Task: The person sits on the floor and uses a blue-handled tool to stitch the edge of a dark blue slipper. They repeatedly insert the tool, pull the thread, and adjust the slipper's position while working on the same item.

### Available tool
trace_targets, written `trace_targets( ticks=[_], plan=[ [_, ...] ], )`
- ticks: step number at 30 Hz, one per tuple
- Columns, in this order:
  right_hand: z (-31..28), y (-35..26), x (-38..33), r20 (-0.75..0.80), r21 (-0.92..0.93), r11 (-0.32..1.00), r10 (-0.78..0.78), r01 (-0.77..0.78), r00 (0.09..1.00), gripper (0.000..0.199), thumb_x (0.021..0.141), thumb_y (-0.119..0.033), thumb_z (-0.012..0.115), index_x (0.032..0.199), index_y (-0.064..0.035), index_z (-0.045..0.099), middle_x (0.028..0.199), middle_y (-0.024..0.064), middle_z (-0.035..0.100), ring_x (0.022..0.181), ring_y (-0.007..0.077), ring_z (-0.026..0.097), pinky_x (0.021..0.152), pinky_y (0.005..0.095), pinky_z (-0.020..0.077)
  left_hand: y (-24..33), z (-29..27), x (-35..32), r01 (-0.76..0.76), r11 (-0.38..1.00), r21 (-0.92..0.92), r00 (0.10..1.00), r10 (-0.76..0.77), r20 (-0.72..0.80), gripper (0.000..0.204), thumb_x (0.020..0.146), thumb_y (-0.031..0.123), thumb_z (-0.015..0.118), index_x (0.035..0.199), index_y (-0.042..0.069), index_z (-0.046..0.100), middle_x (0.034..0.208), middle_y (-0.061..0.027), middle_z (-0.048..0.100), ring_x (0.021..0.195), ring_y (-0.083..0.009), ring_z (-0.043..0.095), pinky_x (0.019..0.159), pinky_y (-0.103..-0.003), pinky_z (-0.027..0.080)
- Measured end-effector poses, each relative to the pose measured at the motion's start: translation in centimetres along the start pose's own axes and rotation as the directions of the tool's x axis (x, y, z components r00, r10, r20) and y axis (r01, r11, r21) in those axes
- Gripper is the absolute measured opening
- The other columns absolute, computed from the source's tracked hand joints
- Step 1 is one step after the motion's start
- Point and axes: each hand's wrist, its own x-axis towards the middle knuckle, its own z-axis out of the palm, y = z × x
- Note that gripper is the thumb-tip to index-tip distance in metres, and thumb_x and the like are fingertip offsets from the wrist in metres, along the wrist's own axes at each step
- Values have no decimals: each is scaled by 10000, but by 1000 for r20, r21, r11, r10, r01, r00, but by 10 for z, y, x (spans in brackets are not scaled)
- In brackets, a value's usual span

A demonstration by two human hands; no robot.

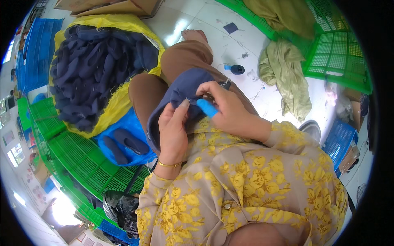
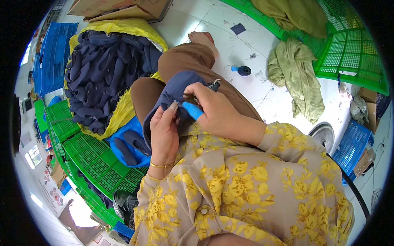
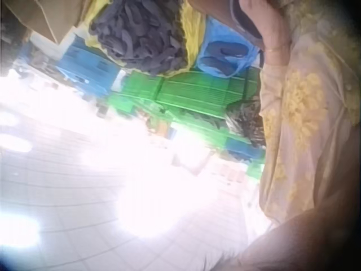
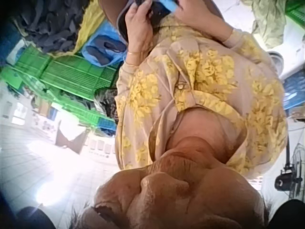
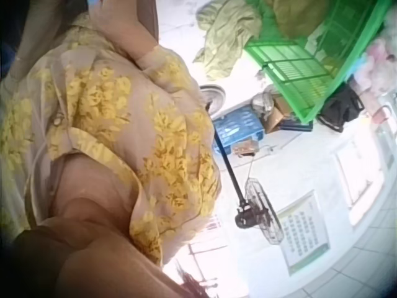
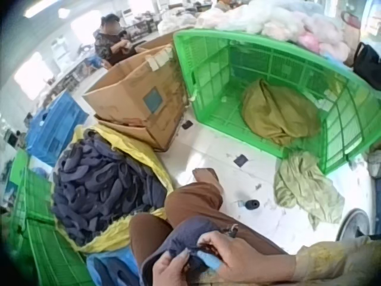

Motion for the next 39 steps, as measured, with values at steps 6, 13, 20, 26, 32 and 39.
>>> trace_targets(
  ticks=[6,13,20,26,32,39],
  plan=[
    [-13,-3,-7,110,77,986,138,-147,984,197,817,-17,579,1011,-44,598,859,156,660,757,334,651,663,374,503,-1,-12,-2,10,999,-42,987,-3,160,149,952,124,561,1091,104,609,953,66,617,833,-34,521,751,-229,389],
    [-14,-6,-9,155,64,980,179,-190,972,234,797,-15,586,1020,-48,651,830,162,667,733,325,654,650,371,504,-5,-17,-2,6,997,-72,981,8,195,187,952,103,550,1129,79,606,1029,29,647,901,-62,562,807,-241,410],
    [-15,-11,-11,165,122,971,183,-204,969,236,782,-25,587,1007,-42,657,820,186,660,720,351,643,638,392,500,-2,-8,-5,29,993,-116,989,-12,151,203,930,66,576,1125,39,624,1034,3,649,890,-75,546,835,-244,416],
    [-14,-9,-7,174,24,992,119,-125,978,220,777,-27,589,987,-39,657,814,196,654,709,369,633,628,421,492,-9,-18,-3,10,995,-95,984,7,181,223,941,80,559,1155,42,608,1063,-7,652,930,-87,567,856,-253,422],
    [-12,-12,-7,172,22,988,144,-150,974,223,772,-35,594,986,-38,657,808,203,648,715,370,634,634,424,493,-4,-8,-6,27,990,-136,993,-10,119,182,921,43,592,1098,29,634,984,7,647,840,-67,531,814,-233,421],
    [-12,-10,-9,181,22,993,111,-117,977,209,767,-35,593,968,-34,648,820,203,649,739,377,635,648,435,495,-5,-8,-8,17,991,-133,993,-1,115,187,921,43,589,1103,37,633,987,7,646,853,-67,535,820,-231,423]
  ],
)
